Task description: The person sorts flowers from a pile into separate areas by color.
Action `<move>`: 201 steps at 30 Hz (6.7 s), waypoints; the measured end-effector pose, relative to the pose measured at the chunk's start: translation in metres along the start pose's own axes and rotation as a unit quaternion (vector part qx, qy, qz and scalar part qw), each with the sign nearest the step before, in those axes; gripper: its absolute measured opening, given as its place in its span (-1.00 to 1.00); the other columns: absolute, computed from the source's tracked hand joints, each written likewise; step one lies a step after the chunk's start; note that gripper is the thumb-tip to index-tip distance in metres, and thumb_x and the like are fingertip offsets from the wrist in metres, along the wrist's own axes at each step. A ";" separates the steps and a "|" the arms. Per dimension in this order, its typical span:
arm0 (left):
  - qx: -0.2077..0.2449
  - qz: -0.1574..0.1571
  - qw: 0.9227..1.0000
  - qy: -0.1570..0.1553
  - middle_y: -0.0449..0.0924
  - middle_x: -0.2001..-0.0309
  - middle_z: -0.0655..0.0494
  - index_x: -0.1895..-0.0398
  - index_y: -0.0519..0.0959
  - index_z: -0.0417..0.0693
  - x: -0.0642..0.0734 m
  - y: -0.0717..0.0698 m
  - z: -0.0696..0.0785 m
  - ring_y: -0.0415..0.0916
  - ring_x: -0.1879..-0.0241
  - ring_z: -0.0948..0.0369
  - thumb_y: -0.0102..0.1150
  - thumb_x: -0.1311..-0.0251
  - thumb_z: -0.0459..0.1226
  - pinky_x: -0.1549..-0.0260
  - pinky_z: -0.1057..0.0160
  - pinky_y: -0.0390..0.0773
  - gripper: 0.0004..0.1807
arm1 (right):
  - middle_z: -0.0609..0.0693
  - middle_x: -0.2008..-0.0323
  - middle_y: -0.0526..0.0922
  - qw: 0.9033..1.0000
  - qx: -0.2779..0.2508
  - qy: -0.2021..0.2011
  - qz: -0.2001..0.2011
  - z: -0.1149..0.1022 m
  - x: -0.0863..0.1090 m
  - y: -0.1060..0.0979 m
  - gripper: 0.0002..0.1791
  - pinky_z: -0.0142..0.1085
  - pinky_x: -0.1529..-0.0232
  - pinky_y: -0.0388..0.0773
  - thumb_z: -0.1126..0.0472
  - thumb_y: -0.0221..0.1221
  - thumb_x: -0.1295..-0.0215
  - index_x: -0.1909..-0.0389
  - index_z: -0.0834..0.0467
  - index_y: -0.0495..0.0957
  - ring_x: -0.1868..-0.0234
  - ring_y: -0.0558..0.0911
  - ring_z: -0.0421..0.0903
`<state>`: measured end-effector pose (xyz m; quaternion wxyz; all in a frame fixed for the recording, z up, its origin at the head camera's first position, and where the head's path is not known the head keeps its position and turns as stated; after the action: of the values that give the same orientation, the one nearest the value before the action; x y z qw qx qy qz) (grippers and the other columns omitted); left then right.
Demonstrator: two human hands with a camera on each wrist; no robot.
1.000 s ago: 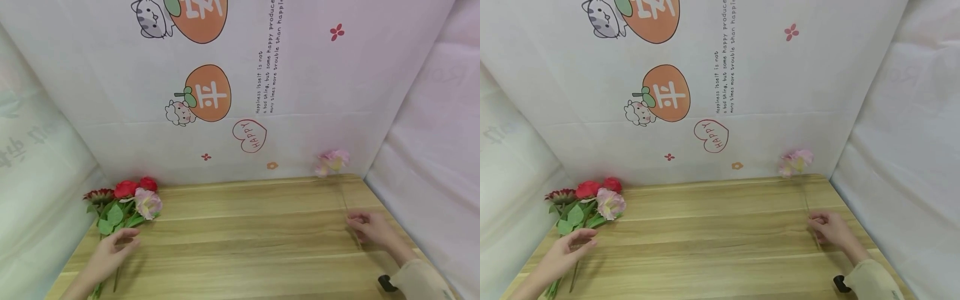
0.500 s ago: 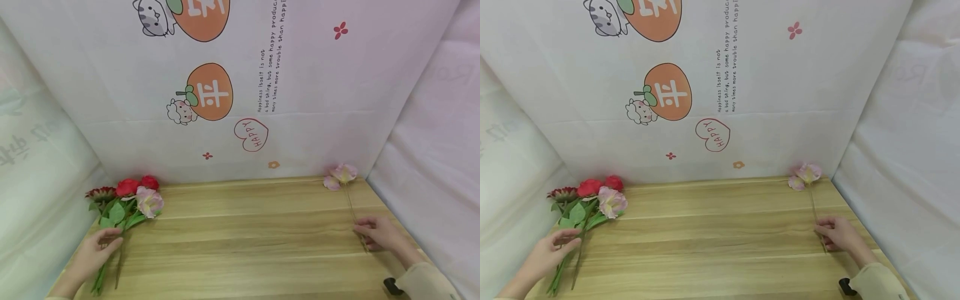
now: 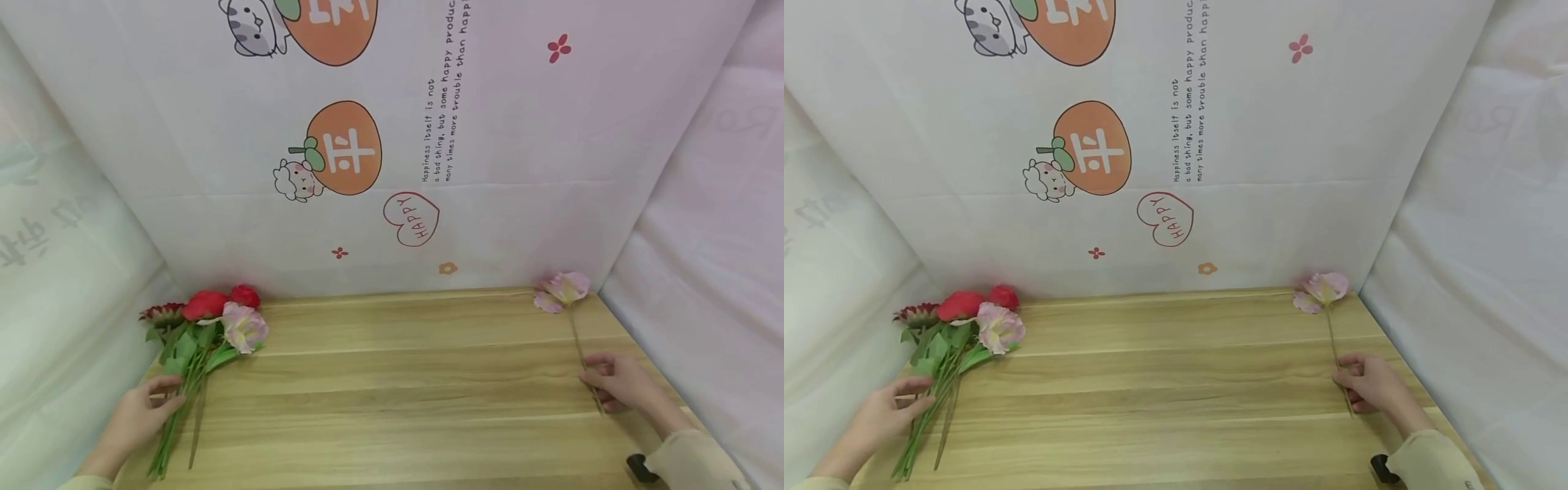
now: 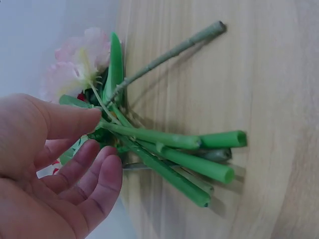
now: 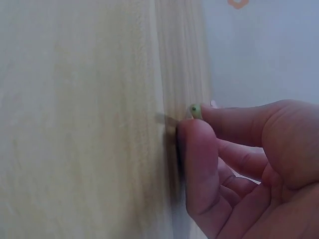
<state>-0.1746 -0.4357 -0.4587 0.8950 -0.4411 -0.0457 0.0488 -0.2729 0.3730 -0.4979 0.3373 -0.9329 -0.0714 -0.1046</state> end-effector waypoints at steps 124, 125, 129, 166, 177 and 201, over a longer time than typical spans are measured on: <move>0.205 0.048 0.973 0.097 0.56 0.05 -0.25 -0.15 0.36 -0.45 0.009 0.023 0.145 0.59 0.21 0.37 0.10 -0.51 -0.24 0.22 0.24 0.73 -0.59 | 0.13 0.22 0.58 0.975 0.014 -0.207 -0.076 -0.117 0.030 0.045 -0.55 -0.33 0.67 0.56 0.19 0.26 -0.42 -0.21 0.35 0.48 0.62 0.51 -0.19; 0.210 0.046 0.971 0.102 0.56 0.05 -0.24 -0.15 0.37 -0.44 0.008 0.025 0.150 0.60 0.21 0.36 0.11 -0.51 -0.24 0.22 0.24 0.73 -0.60 | 0.14 0.21 0.57 0.974 0.006 -0.210 -0.085 -0.121 0.032 0.048 -0.55 -0.34 0.67 0.55 0.19 0.26 -0.43 -0.21 0.35 0.48 0.62 0.50 -0.20; 0.229 0.045 0.964 0.126 0.56 0.09 -0.23 -0.12 0.39 -0.42 0.003 0.036 0.167 0.64 0.17 0.23 0.10 -0.50 -0.28 0.22 0.24 0.73 -0.66 | 0.15 0.18 0.56 0.970 -0.025 -0.217 -0.109 -0.136 0.034 0.061 -0.55 -0.29 0.61 0.61 0.21 0.25 -0.44 -0.22 0.36 0.46 0.54 0.55 -0.15; 0.329 -0.057 0.926 0.178 0.61 0.17 -0.14 0.03 0.52 -0.32 -0.020 0.114 0.269 0.65 0.17 -0.17 0.22 -0.41 -0.37 0.25 0.19 0.74 -0.81 | 0.15 0.09 0.65 0.933 -0.123 -0.226 -0.251 -0.214 0.038 0.172 -0.56 0.04 0.30 0.74 0.19 0.30 -0.41 -0.21 0.30 0.53 0.12 0.68 0.28; 0.341 -0.079 0.916 0.197 0.58 0.18 -0.20 0.02 0.51 -0.39 -0.021 0.127 0.289 0.61 0.22 -0.02 0.23 -0.40 -0.37 0.26 0.16 0.75 -0.76 | 0.11 0.07 0.70 0.932 -0.132 -0.233 -0.246 -0.232 0.039 0.187 -0.59 0.07 0.23 0.73 0.18 0.27 -0.43 -0.20 0.29 0.56 0.12 0.71 0.19; 0.377 -0.102 0.899 0.197 0.63 0.18 -0.12 0.00 0.56 -0.28 -0.017 0.143 0.314 0.65 0.18 0.01 0.27 -0.38 -0.30 0.14 -0.06 0.72 -0.75 | 0.13 0.21 0.70 0.919 -0.203 -0.241 -0.235 -0.246 0.040 0.210 -0.79 0.13 0.20 0.71 0.29 0.23 -0.45 0.04 0.35 0.59 0.20 0.72 0.20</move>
<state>-0.2370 -0.1049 -0.3825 0.9850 -0.0642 0.1087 -0.1175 -0.2277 0.0568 -0.4322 0.0788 -0.9347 -0.3447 0.0353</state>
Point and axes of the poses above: each hand's wrist, its own x-axis away from the middle knuckle, its own y-axis out of the palm, z = x × y, the point moved 5 cm from there along -x, towards the middle knuckle
